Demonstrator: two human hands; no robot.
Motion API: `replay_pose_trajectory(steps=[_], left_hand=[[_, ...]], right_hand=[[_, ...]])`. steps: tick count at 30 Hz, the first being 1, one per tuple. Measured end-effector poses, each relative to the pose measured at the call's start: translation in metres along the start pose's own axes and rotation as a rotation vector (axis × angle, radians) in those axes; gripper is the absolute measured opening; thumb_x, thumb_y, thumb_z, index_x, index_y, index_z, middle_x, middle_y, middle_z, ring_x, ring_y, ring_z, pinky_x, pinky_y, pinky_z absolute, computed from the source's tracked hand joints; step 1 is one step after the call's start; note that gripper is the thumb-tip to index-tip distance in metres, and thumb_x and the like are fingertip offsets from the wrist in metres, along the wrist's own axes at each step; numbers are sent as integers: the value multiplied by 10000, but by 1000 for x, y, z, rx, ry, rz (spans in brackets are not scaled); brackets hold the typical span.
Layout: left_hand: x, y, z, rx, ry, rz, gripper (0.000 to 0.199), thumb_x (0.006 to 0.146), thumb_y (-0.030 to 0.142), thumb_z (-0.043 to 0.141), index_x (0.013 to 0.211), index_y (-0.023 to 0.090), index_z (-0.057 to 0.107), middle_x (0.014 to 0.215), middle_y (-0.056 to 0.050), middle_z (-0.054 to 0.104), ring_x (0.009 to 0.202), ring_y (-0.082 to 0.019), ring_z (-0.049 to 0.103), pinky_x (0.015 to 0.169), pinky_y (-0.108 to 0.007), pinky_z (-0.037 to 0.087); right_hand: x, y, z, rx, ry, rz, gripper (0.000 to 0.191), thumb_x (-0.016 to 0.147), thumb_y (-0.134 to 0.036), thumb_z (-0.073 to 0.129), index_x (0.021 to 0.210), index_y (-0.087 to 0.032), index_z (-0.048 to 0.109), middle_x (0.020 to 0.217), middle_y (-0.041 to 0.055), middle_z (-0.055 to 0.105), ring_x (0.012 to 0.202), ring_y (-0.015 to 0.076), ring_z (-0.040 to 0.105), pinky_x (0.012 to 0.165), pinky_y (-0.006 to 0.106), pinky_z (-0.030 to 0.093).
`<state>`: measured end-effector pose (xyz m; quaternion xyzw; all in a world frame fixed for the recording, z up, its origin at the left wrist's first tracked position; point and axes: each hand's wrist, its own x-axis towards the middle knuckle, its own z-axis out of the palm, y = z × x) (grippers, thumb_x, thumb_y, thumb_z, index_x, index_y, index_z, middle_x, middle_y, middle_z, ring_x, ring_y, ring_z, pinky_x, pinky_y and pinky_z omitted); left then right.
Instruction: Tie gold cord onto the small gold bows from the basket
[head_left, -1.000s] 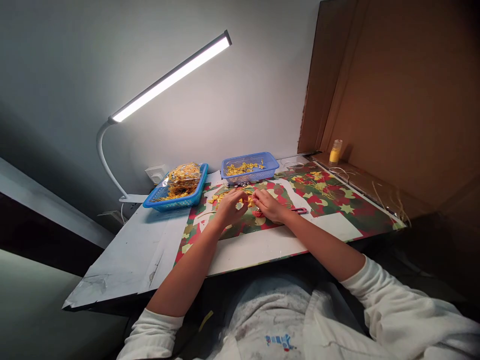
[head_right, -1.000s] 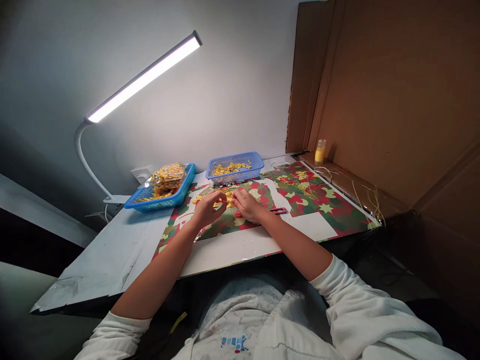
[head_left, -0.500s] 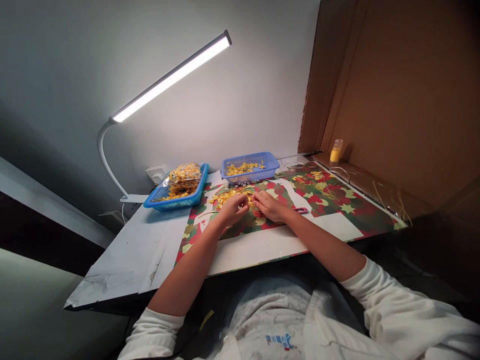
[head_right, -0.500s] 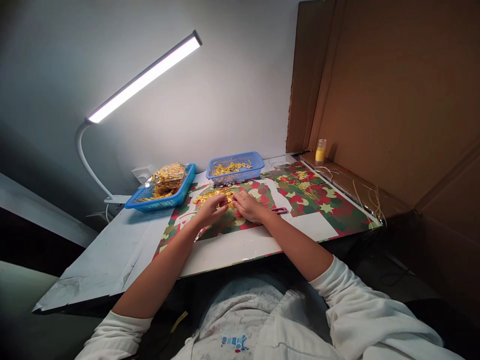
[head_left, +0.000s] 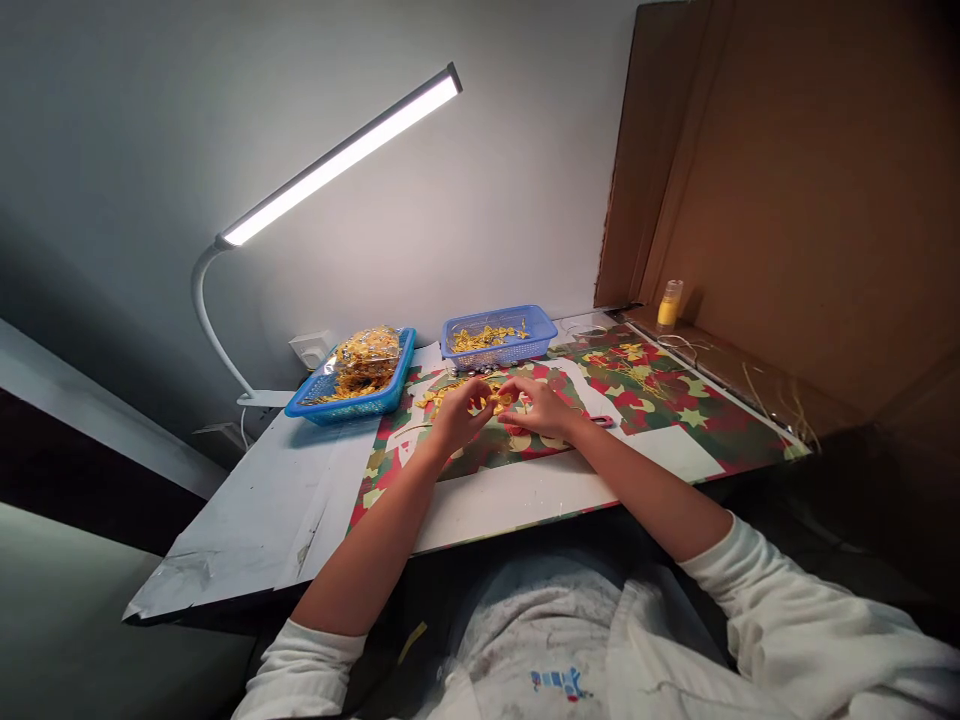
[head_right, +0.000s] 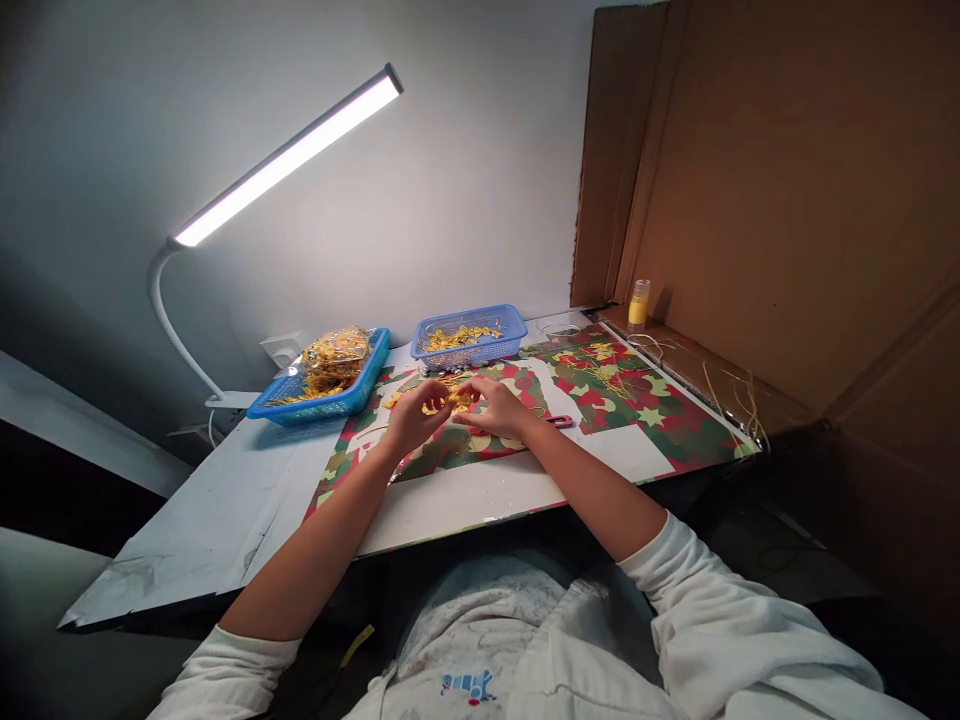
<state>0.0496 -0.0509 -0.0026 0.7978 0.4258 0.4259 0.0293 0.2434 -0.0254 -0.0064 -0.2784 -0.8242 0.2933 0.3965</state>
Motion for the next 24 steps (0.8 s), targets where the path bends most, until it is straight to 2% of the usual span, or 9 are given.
replay_pose_trajectory(steps=[11, 15, 17, 21, 24], left_hand=[[-1, -1, 2, 99, 34, 67, 62, 823, 217, 577, 778, 203, 537, 710, 6, 617, 614, -115, 549, 586, -234, 435], [-2, 0, 3, 155, 16, 119, 67, 860, 225, 553, 796, 205, 552, 747, -5, 635, 647, -127, 571, 612, -245, 435], [-2, 0, 2, 208, 6, 147, 81, 874, 222, 543, 795, 207, 557, 747, -8, 641, 661, -134, 579, 618, -248, 431], [-1, 1, 1, 366, 16, 285, 120, 891, 213, 527, 776, 204, 558, 716, -17, 647, 666, -147, 571, 620, -260, 412], [0, 1, 4, 469, 26, 378, 152, 898, 188, 504, 755, 202, 555, 659, -5, 628, 633, -149, 543, 622, -269, 398]], right_hand=[[3, 3, 5, 47, 77, 13, 230, 759, -381, 676, 881, -189, 640, 873, 41, 671, 832, 185, 609, 768, 318, 467], [4, 7, 6, 41, 141, 99, 247, 737, -406, 683, 833, -184, 637, 803, 30, 654, 764, 174, 591, 699, 292, 453], [5, 9, 5, 69, 107, 149, 284, 749, -456, 652, 819, -181, 647, 760, 23, 643, 718, 166, 576, 651, 277, 438], [8, 12, 6, 167, -4, 242, 399, 818, -510, 499, 664, -167, 634, 570, -6, 550, 540, 122, 478, 522, 249, 358], [10, 13, 10, 219, -17, 270, 302, 740, -439, 586, 664, -155, 652, 580, -4, 580, 531, 111, 470, 507, 238, 338]])
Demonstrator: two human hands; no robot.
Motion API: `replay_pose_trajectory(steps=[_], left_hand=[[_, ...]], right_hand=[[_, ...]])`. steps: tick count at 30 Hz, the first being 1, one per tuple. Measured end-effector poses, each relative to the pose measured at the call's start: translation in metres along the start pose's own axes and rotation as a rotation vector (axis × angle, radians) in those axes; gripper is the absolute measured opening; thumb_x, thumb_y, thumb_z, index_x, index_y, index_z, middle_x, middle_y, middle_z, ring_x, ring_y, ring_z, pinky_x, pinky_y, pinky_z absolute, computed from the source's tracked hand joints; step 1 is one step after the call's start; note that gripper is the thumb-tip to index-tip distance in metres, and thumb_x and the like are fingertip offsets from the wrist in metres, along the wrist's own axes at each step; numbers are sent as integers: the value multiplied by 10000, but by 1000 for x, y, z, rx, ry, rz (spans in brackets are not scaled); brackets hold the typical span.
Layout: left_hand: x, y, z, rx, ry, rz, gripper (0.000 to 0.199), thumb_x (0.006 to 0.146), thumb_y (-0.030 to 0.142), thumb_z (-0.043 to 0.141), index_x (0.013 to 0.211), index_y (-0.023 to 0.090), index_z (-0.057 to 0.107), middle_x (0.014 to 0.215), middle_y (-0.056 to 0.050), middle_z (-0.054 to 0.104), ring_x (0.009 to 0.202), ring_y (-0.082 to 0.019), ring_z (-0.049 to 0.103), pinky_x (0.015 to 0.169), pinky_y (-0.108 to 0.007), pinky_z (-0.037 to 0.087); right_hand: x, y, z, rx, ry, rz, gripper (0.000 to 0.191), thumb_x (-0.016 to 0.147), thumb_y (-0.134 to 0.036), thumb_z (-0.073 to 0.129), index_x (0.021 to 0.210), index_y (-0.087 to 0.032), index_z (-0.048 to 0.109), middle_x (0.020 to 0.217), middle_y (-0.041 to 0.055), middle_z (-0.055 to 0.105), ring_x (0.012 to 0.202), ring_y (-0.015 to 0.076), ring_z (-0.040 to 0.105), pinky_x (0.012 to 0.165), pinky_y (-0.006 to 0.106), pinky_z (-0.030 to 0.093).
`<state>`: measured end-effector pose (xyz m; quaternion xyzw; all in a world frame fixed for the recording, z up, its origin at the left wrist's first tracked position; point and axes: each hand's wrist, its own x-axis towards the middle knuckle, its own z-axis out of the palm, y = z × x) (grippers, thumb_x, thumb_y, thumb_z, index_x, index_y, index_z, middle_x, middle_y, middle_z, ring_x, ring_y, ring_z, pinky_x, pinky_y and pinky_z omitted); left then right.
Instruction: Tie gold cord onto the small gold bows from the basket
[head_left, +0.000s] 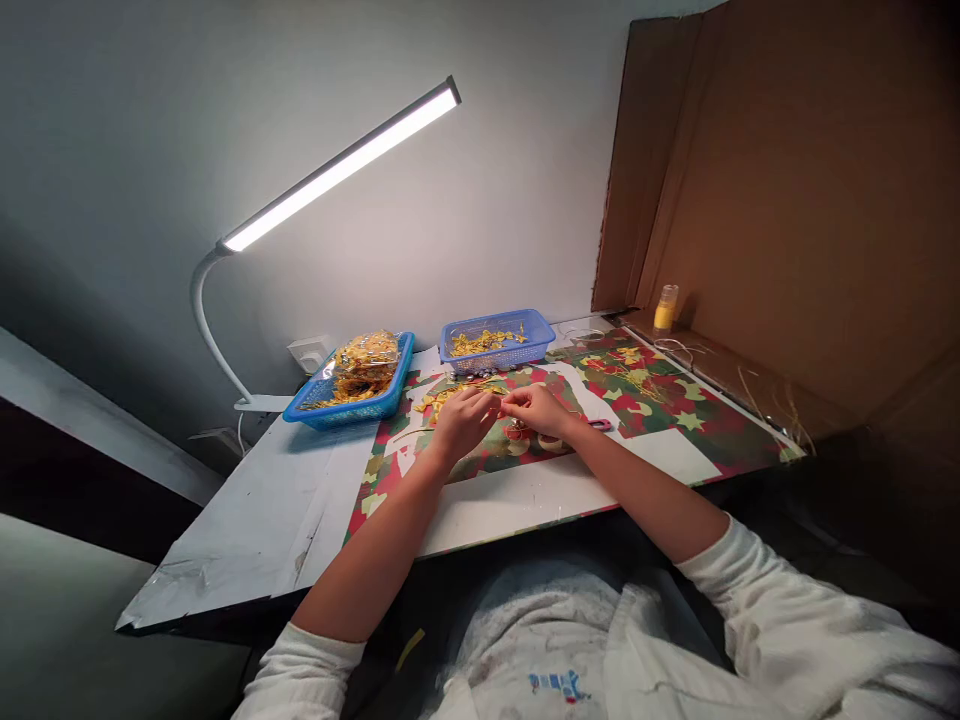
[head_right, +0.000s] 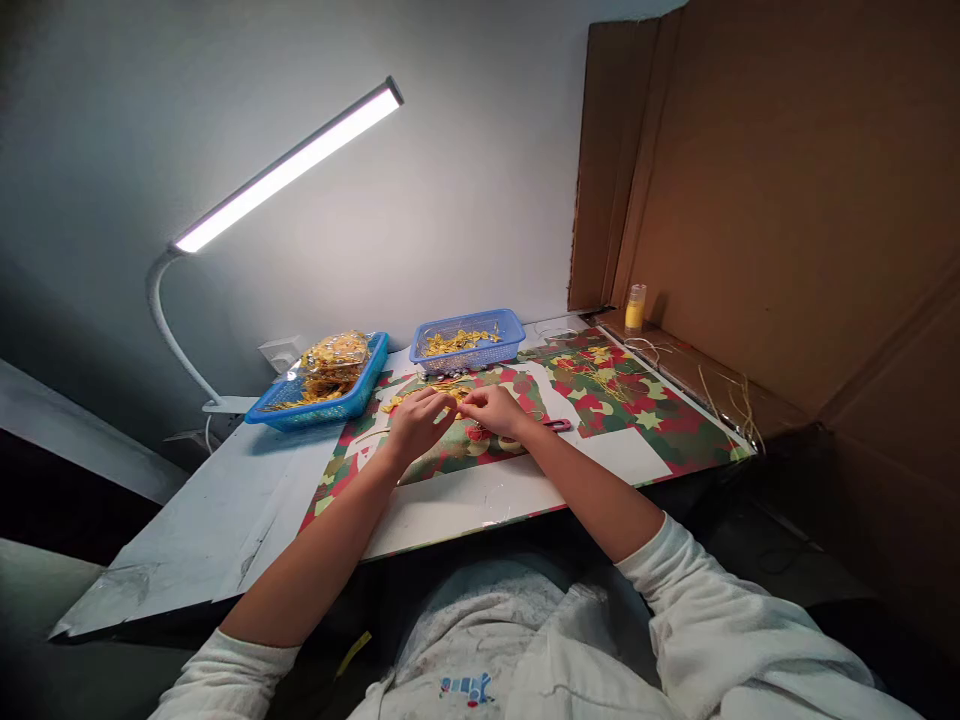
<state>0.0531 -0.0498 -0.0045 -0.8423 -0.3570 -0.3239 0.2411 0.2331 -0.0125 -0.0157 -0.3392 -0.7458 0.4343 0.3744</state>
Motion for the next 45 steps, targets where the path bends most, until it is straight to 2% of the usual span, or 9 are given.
replay_pose_trajectory(steps=[4, 9, 13, 17, 22, 26, 32, 41, 45], left_hand=[[2, 4, 1, 92, 20, 63, 200, 901, 153, 488, 716, 202, 546, 587, 4, 579, 603, -151, 514, 593, -273, 363], [4, 8, 1, 138, 17, 31, 198, 897, 166, 504, 712, 207, 562, 599, -4, 592, 627, -161, 534, 603, -291, 360], [1, 9, 5, 22, 85, -98, 105, 855, 172, 574, 757, 206, 591, 684, -15, 660, 681, -170, 567, 644, -291, 407], [0, 13, 10, -170, 138, -323, 72, 806, 160, 630, 757, 204, 602, 728, -20, 679, 730, -180, 585, 650, -285, 436], [-1, 12, 12, -311, 57, -545, 98, 753, 148, 669, 831, 203, 648, 750, -18, 692, 767, -198, 600, 711, -313, 450], [-2, 4, 12, -343, -49, -617, 45, 775, 175, 646, 770, 199, 684, 798, -41, 715, 796, -213, 612, 797, -357, 445], [-2, 2, 12, -422, -105, -621, 71, 771, 194, 616, 725, 196, 670, 795, -47, 702, 801, -210, 603, 769, -344, 451], [-1, 9, 14, -857, -142, -712, 112, 721, 267, 594, 731, 162, 632, 751, -29, 653, 678, -142, 570, 619, -248, 434], [1, 14, 10, -959, -200, -636, 136, 708, 274, 603, 724, 151, 658, 700, -22, 639, 621, -115, 527, 589, -226, 416]], right_hand=[[2, 1, 5, 24, 83, 4, 230, 702, -368, 587, 630, -159, 649, 615, 16, 621, 572, 130, 510, 535, 248, 364], [2, 0, 5, 14, 206, -3, 182, 691, -324, 570, 618, -173, 641, 644, 24, 645, 601, 144, 543, 572, 262, 404], [1, -3, 4, -29, 188, -4, 145, 695, -298, 574, 644, -177, 637, 673, 21, 660, 615, 146, 560, 579, 263, 420], [2, -6, 7, -25, 300, -81, 138, 761, -311, 546, 706, -196, 598, 743, 14, 652, 709, 158, 583, 662, 280, 440], [8, -7, -2, 276, 424, -163, 169, 846, -391, 525, 801, -229, 514, 801, -2, 661, 803, 146, 606, 740, 274, 453], [10, -13, -24, 653, 524, -79, 236, 851, -413, 577, 794, -246, 420, 621, -64, 570, 644, 109, 588, 670, 244, 464], [8, -22, -47, 916, 543, -46, 242, 879, -300, 585, 751, -235, 391, 528, -106, 324, 420, 48, 327, 560, 183, 441], [6, -24, -37, 1000, 421, 70, 217, 834, -174, 593, 727, -215, 408, 538, -94, 335, 446, 51, 315, 534, 175, 430], [7, -23, -35, 999, 433, 82, 241, 837, -188, 602, 717, -214, 394, 533, -96, 307, 436, 52, 283, 511, 175, 412]])
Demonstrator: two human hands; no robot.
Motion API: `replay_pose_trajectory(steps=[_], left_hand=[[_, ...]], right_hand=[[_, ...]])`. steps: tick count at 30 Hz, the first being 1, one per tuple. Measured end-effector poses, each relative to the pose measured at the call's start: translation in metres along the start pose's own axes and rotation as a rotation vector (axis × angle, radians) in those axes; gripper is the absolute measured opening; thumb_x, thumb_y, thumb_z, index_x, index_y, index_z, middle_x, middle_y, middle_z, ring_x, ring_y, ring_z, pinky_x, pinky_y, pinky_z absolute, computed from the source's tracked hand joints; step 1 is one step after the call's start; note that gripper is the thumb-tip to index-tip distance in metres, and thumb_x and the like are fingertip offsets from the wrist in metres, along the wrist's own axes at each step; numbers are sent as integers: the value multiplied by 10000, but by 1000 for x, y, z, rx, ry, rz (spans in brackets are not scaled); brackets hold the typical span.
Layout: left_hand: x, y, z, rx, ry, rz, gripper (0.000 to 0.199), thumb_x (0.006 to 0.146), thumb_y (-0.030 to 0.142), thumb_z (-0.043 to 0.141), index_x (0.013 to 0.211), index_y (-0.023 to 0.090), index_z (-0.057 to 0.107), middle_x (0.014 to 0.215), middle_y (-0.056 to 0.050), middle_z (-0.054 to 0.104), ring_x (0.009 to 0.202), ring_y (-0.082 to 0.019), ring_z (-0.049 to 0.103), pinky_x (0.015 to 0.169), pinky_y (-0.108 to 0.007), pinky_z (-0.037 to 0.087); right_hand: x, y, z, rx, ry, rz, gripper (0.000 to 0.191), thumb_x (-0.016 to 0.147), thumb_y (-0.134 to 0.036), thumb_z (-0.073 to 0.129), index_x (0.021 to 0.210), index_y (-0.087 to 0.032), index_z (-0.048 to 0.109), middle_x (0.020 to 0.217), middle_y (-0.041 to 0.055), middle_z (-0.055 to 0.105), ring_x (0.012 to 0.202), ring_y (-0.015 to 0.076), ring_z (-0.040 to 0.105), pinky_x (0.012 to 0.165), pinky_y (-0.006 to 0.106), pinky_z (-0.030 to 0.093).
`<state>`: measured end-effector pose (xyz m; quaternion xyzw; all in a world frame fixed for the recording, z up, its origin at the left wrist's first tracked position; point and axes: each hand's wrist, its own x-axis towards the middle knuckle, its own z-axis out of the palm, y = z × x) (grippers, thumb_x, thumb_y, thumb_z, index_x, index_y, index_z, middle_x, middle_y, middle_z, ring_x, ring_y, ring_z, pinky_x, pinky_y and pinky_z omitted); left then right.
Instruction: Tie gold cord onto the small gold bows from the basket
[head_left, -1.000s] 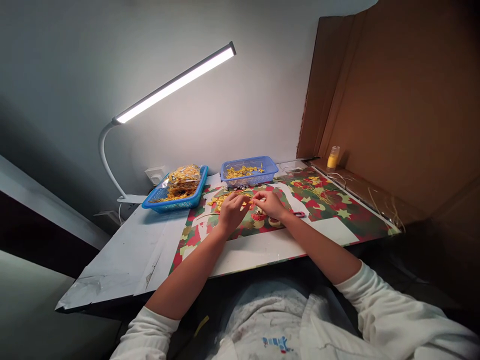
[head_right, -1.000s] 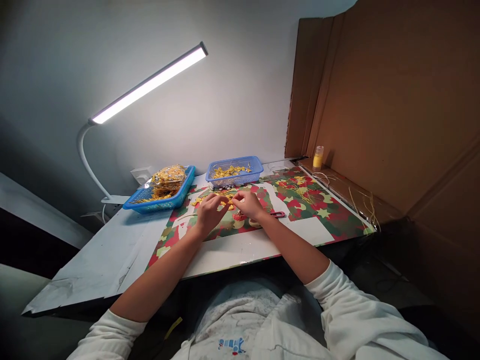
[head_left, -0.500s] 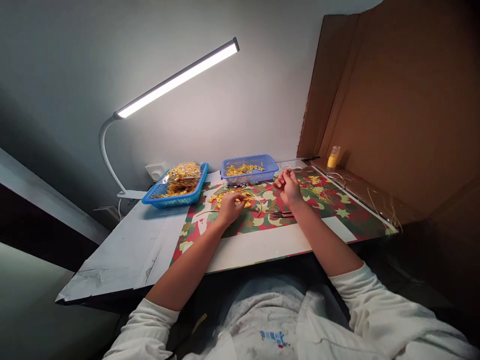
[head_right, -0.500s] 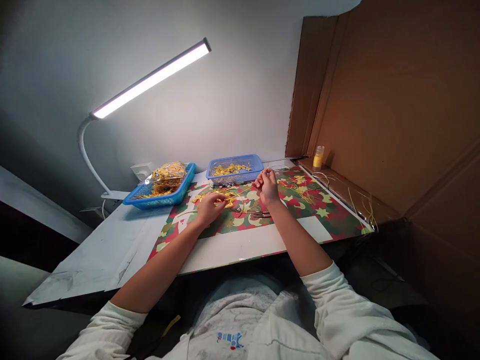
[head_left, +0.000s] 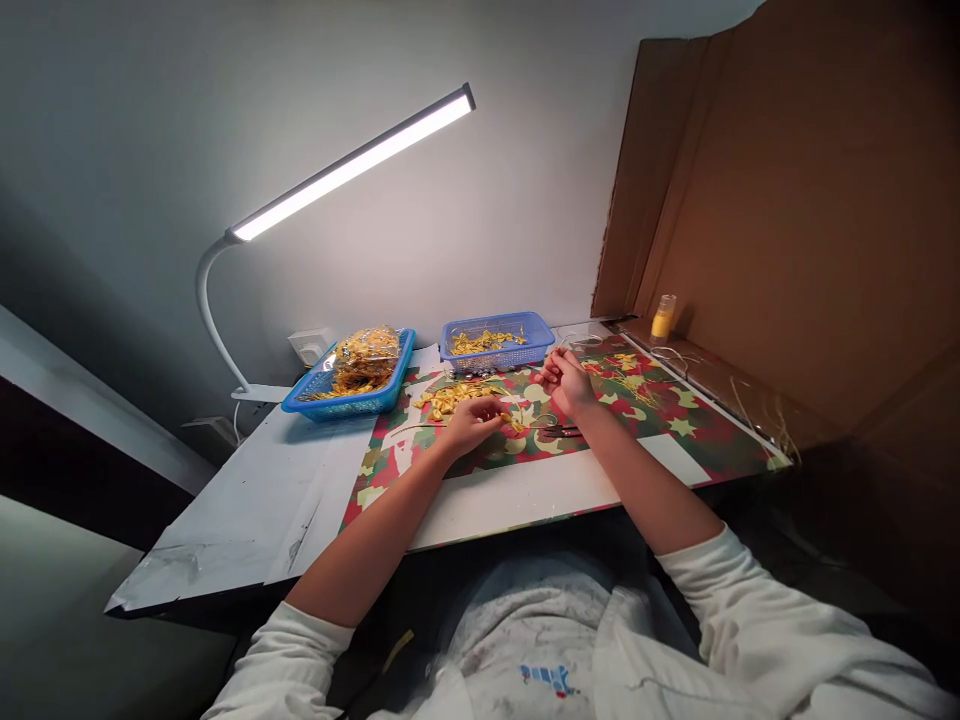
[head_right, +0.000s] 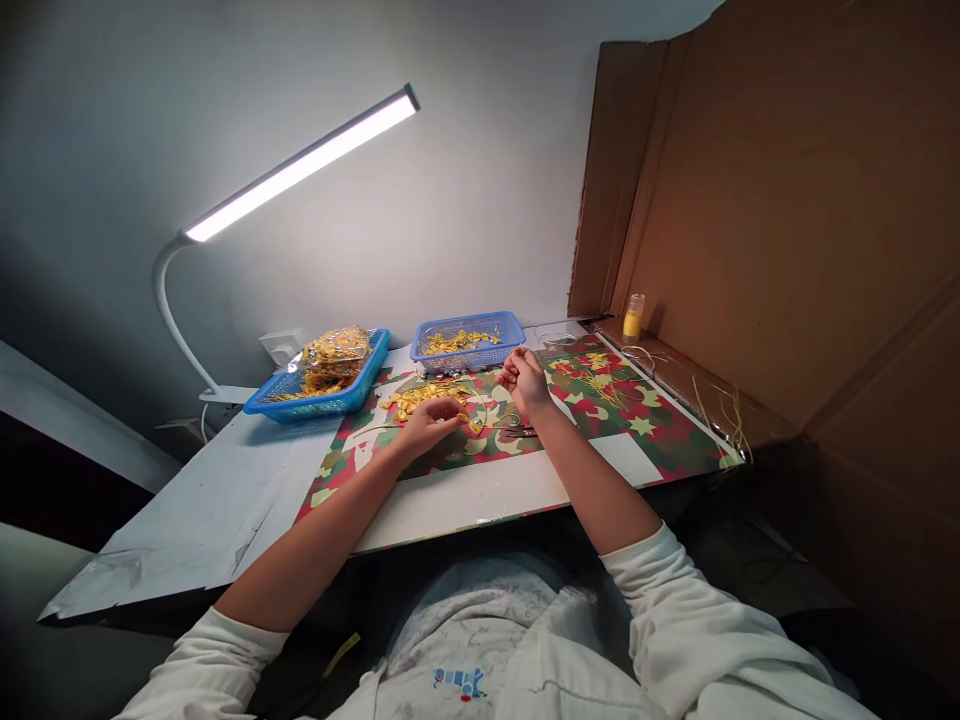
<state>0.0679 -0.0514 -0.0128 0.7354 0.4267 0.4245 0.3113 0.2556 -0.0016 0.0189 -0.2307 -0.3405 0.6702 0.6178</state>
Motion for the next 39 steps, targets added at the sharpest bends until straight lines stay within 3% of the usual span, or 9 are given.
replay_pose_trajectory(steps=[4, 12, 19, 22, 28, 33, 39], left_hand=[[-2, 3, 1, 86, -62, 41, 136, 674, 212, 577, 718, 159, 694, 672, -17, 643, 598, -110, 503, 589, -227, 409], [1, 0, -3, 164, 70, 6, 68, 651, 185, 579, 633, 164, 640, 607, 9, 600, 589, -115, 497, 562, -228, 380], [0, 9, -2, 196, 106, 117, 65, 656, 138, 545, 638, 169, 599, 644, 7, 588, 615, -116, 505, 609, -241, 408], [-1, 11, -1, 66, 93, 129, 35, 667, 158, 559, 651, 168, 589, 733, -26, 641, 717, -146, 576, 694, -272, 453], [-2, 10, 7, -427, -17, -84, 189, 658, 258, 664, 648, 181, 491, 665, -24, 658, 725, -180, 655, 709, -303, 480], [-1, 10, 9, -578, -20, -185, 224, 628, 276, 693, 677, 190, 492, 638, 8, 619, 653, -153, 628, 664, -288, 479], [1, 8, 8, -688, -46, -268, 259, 603, 288, 746, 791, 174, 610, 753, -11, 649, 663, -131, 610, 691, -294, 499]], right_hand=[[4, -1, -2, 8, 15, -50, 263, 847, -209, 597, 715, -218, 370, 537, -94, 284, 429, 56, 267, 478, 178, 376], [9, -13, -8, -7, 82, -189, 276, 865, -237, 570, 712, -222, 341, 550, -86, 224, 427, 66, 235, 427, 185, 290], [8, -12, -8, 20, 20, -188, 243, 858, -212, 575, 711, -221, 381, 555, -80, 242, 437, 71, 243, 444, 191, 299], [8, -8, -7, 27, -12, -121, 236, 855, -199, 576, 709, -217, 392, 552, -81, 260, 436, 69, 247, 442, 189, 298], [10, 7, -6, -21, 40, 13, 287, 850, -215, 586, 684, -213, 353, 516, -88, 268, 420, 65, 242, 423, 183, 277], [11, 18, -4, -59, 53, 62, 275, 833, -231, 599, 698, -215, 360, 519, -89, 303, 417, 60, 265, 419, 181, 276], [12, 21, -5, -56, 44, 66, 278, 813, -230, 617, 702, -214, 363, 524, -92, 314, 421, 55, 272, 421, 177, 277]])
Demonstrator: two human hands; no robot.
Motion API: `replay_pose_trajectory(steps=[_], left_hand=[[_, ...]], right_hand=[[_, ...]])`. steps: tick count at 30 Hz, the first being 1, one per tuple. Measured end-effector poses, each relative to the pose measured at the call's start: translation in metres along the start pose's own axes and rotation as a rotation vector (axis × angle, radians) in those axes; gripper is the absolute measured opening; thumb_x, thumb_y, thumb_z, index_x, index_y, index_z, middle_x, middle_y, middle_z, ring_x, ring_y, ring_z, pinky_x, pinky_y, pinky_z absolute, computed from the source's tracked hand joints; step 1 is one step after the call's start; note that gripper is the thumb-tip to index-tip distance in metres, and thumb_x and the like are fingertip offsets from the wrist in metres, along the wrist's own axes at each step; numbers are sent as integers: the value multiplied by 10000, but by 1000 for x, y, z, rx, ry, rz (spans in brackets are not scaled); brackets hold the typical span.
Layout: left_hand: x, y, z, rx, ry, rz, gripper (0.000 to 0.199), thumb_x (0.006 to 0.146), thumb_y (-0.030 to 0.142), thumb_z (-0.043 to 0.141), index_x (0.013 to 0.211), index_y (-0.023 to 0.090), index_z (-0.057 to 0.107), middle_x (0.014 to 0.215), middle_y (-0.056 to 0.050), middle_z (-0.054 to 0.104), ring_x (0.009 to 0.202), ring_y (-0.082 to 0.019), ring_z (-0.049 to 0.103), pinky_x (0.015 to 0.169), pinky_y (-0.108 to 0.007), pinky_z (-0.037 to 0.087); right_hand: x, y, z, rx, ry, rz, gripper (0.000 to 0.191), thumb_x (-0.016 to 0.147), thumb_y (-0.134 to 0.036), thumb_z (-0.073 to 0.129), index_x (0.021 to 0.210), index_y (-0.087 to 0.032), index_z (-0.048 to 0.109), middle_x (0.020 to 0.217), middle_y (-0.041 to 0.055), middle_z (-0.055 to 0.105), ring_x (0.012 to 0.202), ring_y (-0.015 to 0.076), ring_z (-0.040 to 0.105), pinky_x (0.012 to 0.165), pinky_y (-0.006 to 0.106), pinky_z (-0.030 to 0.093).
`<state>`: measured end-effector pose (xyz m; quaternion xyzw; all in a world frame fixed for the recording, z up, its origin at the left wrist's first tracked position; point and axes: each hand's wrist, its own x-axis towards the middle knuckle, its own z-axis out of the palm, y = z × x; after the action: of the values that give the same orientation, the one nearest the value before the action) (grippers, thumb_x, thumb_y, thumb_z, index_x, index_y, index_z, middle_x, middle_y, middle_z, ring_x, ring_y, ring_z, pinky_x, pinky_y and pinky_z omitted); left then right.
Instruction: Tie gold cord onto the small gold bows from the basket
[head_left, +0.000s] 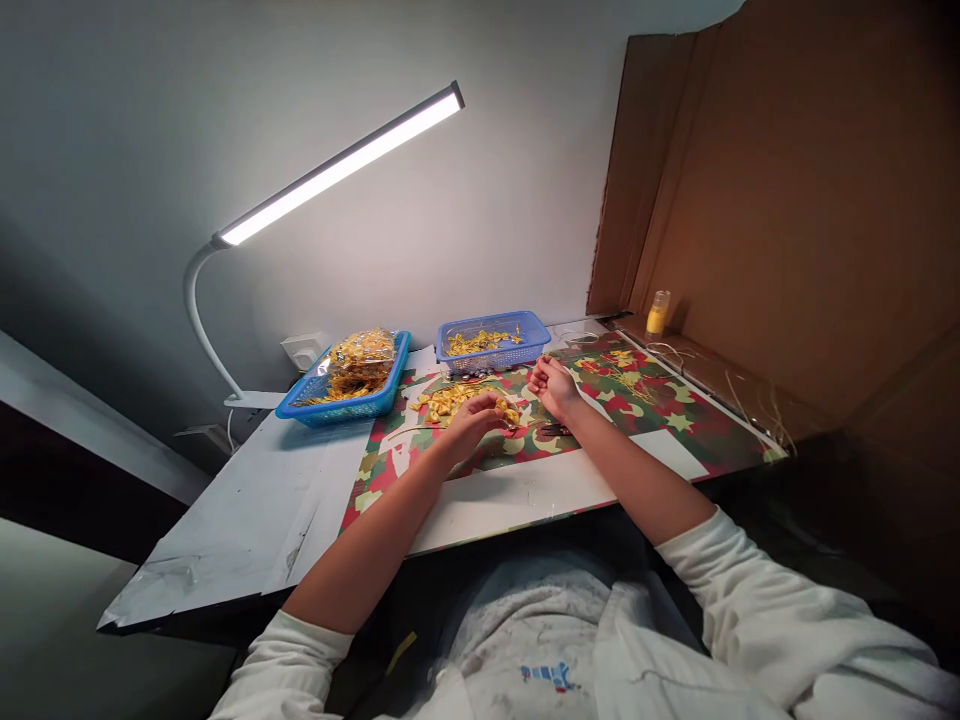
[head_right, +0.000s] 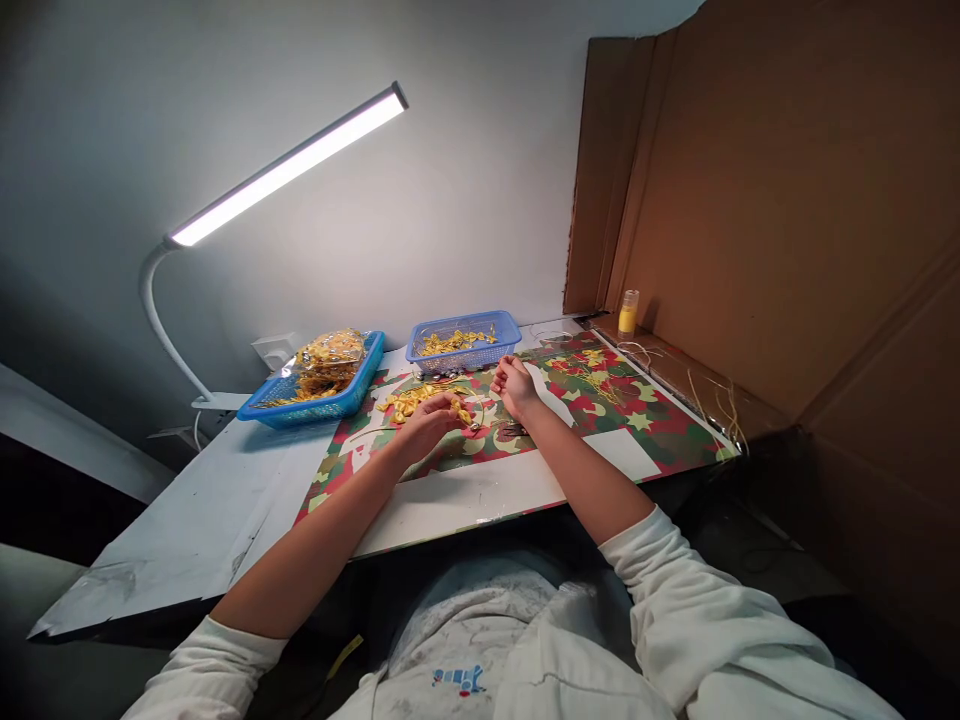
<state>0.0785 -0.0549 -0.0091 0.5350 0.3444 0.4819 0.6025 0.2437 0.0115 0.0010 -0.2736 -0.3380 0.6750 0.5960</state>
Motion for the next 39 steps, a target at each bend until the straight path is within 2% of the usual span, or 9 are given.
replay_pose_trajectory(steps=[4, 8, 11, 15, 22, 34, 39], left_hand=[[-1, -1, 0, -4, -8, -16, 334, 580, 368, 809, 797, 156, 669, 746, -23, 656, 651, -126, 595, 671, -283, 495], [-2, -1, 1, 82, -55, 18, 345, 589, 423, 820, 742, 147, 683, 719, -28, 645, 661, -127, 578, 658, -265, 477], [-4, 0, 1, 165, -108, 20, 328, 622, 426, 808, 716, 139, 681, 707, -29, 641, 659, -121, 568, 658, -251, 459], [-4, 1, 2, 170, -141, -7, 331, 611, 424, 817, 717, 140, 685, 685, -21, 641, 632, -113, 560, 642, -242, 439], [-4, 1, -1, 168, -176, -6, 317, 638, 423, 804, 711, 138, 685, 662, -15, 627, 614, -109, 557, 624, -242, 434], [-3, 6, 2, 84, -163, -5, 332, 623, 420, 811, 690, 139, 648, 649, -10, 583, 614, -105, 521, 621, -244, 412], [-1, 5, -3, 102, -77, 52, 304, 661, 395, 777, 745, 143, 630, 656, 22, 546, 599, -76, 463, 595, -221, 349]], right_hand=[[2, 1, -1, 23, 3, 7, 250, 820, -191, 592, 703, -209, 372, 526, -90, 316, 427, 52, 272, 425, 168, 271], [5, 1, -3, 28, 20, -14, 250, 831, -192, 583, 698, -210, 371, 526, -91, 303, 423, 53, 263, 426, 171, 268], [8, -1, -3, 23, 43, -58, 273, 836, -223, 593, 695, -215, 359, 511, -96, 276, 414, 58, 245, 422, 178, 272], [9, -4, -2, 6, 52, -118, 303, 836, -266, 614, 703, -223, 346, 507, -100, 259, 403, 60, 234, 417, 184, 276], [11, -4, -1, 65, 72, -122, 279, 830, -253, 608, 711, -221, 358, 507, -96, 288, 402, 56, 239, 411, 175, 271], [11, -15, -2, 176, 77, -122, 304, 868, -218, 602, 677, -203, 367, 508, -92, 309, 400, 49, 252, 409, 172, 263], [14, -21, -7, 253, 71, -115, 322, 905, -186, 553, 657, -195, 349, 490, -96, 288, 391, 48, 251, 411, 176, 268]])
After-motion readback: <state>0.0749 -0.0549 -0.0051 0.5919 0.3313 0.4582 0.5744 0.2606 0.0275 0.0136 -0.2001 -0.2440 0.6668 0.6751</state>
